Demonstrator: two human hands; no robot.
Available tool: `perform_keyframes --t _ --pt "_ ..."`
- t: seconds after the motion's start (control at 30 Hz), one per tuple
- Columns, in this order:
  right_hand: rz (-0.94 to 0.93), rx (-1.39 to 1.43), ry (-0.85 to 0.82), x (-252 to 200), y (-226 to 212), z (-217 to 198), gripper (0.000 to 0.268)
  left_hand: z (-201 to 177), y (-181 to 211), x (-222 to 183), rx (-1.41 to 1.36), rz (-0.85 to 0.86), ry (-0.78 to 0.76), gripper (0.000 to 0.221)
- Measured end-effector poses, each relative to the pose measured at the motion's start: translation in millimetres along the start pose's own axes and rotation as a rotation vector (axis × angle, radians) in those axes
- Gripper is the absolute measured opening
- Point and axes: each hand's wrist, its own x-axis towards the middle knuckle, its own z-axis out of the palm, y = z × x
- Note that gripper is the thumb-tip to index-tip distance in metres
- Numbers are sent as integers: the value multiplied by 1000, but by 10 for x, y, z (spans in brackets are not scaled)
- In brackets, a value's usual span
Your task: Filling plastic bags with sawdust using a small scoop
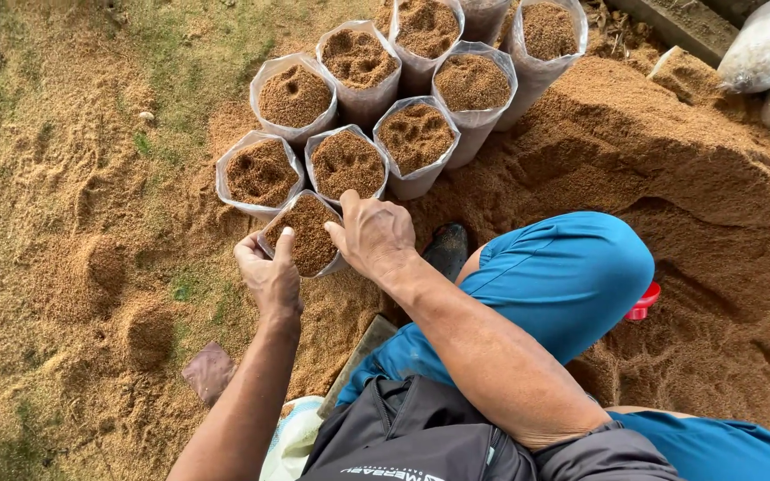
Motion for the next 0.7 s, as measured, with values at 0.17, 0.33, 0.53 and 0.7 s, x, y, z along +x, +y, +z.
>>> perform_keyframes --t 0.17,0.33,0.53,0.7 --pt "11 -18 6 -144 19 -191 31 56 147 -200 51 30 18 53" --pt "9 12 121 -392 188 -738 25 93 215 -354 83 76 9 52" --pt "-73 119 533 -849 888 -1410 22 62 50 -304 124 325 124 55" --pt "-82 -244 728 -1427 1939 -1761 29 111 515 -477 183 596 143 65"
